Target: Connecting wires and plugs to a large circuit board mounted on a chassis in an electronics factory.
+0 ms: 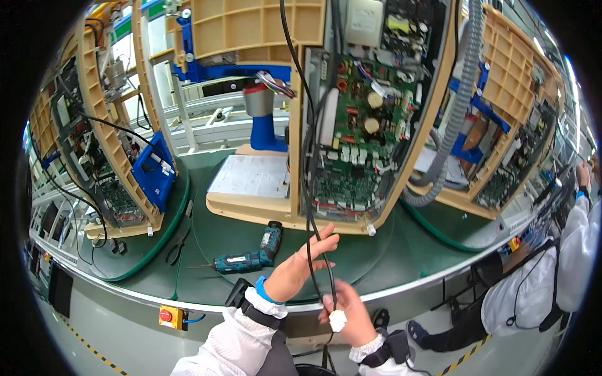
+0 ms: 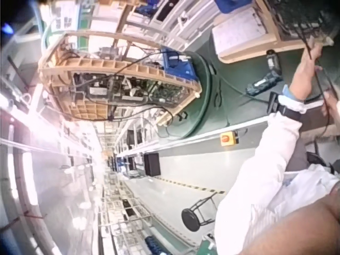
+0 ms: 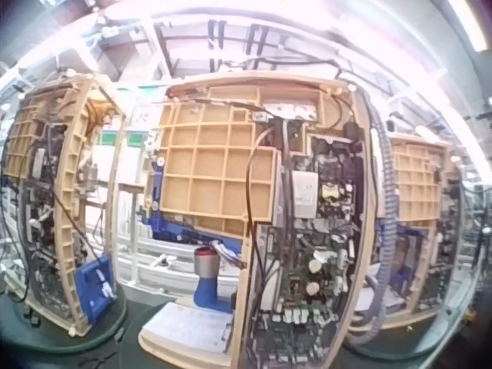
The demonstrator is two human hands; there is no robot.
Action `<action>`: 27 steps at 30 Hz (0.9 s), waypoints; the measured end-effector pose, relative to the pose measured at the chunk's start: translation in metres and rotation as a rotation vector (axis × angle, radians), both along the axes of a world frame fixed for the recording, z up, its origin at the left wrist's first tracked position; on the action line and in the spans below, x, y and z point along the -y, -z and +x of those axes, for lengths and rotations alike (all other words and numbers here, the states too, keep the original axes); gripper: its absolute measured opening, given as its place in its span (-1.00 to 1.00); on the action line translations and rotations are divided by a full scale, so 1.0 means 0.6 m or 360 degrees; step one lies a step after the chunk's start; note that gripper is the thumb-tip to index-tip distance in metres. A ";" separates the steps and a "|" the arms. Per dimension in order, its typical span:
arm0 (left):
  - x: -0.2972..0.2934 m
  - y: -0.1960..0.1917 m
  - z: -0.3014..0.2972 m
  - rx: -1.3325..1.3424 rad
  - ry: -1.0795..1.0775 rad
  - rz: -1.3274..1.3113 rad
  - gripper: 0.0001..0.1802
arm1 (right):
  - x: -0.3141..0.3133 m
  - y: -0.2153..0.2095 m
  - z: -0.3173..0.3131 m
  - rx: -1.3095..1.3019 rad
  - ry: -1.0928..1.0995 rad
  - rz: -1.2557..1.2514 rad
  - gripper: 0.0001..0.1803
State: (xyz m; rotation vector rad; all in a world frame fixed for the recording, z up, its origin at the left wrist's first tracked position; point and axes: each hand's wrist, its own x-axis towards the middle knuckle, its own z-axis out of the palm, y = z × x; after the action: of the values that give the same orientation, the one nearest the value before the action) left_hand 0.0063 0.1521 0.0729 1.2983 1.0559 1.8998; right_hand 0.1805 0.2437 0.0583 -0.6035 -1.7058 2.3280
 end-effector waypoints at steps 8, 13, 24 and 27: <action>-0.010 -0.029 0.016 0.0375 -0.0613 -0.0421 -0.53 | -0.034 -0.041 -0.020 -0.0636 0.0206 0.0776 -0.63; -0.015 -0.032 0.015 0.0572 -0.0802 -0.0455 -0.60 | -0.024 -0.068 -0.029 -0.0537 -0.0123 0.1278 -0.50; -0.004 -0.008 -0.003 0.0464 -0.0972 -0.0519 -0.64 | -0.005 -0.075 -0.053 -0.0671 -0.0332 0.1292 -0.54; -0.007 -0.013 -0.009 0.0381 -0.1028 -0.0582 -0.65 | -0.013 -0.079 -0.060 -0.0638 -0.0329 0.1050 -0.57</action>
State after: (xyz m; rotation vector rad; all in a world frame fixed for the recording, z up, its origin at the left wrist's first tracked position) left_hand 0.0010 0.1562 0.0809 0.5356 1.7309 2.0922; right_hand 0.1446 0.2515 0.1058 0.1539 -2.2077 1.6564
